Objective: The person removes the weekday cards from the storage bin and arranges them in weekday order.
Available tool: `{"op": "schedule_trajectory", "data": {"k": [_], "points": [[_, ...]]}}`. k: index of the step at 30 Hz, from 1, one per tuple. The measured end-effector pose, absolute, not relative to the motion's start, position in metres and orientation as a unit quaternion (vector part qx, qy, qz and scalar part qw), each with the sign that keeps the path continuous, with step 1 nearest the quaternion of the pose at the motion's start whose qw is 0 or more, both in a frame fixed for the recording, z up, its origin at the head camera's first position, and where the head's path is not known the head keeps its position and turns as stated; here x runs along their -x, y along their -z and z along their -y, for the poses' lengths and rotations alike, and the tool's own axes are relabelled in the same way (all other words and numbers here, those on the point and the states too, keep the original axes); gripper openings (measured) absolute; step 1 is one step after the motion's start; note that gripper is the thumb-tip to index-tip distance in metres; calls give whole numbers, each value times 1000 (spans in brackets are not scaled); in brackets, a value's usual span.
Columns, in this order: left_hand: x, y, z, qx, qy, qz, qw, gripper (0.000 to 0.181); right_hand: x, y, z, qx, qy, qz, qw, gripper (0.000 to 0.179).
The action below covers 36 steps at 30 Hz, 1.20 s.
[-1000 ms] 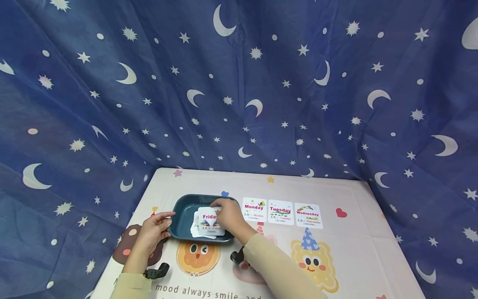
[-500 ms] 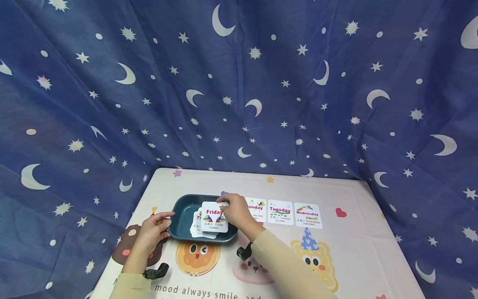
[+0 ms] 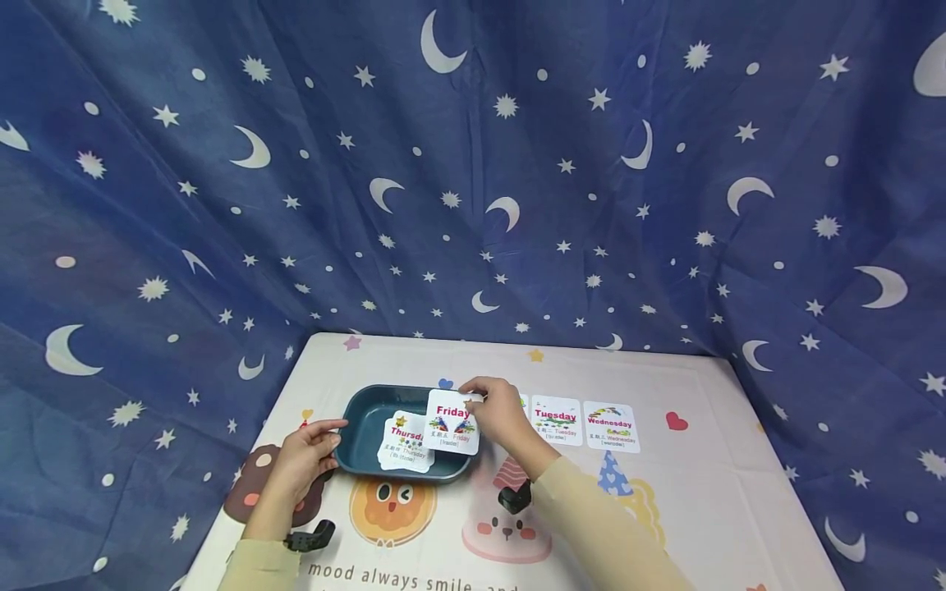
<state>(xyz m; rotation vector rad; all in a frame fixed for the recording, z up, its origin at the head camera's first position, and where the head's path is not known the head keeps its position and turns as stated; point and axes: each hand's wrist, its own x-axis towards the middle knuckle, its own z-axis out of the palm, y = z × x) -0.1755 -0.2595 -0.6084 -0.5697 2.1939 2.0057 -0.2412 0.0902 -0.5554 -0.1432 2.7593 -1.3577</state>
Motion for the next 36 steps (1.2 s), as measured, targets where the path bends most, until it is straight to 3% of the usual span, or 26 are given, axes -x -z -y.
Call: {"op": "schedule_trajectory", "data": {"k": [36], "points": [[178, 612, 262, 180, -677, -711, 61, 33, 226, 560, -187, 10, 446, -892, 64, 24]]}}
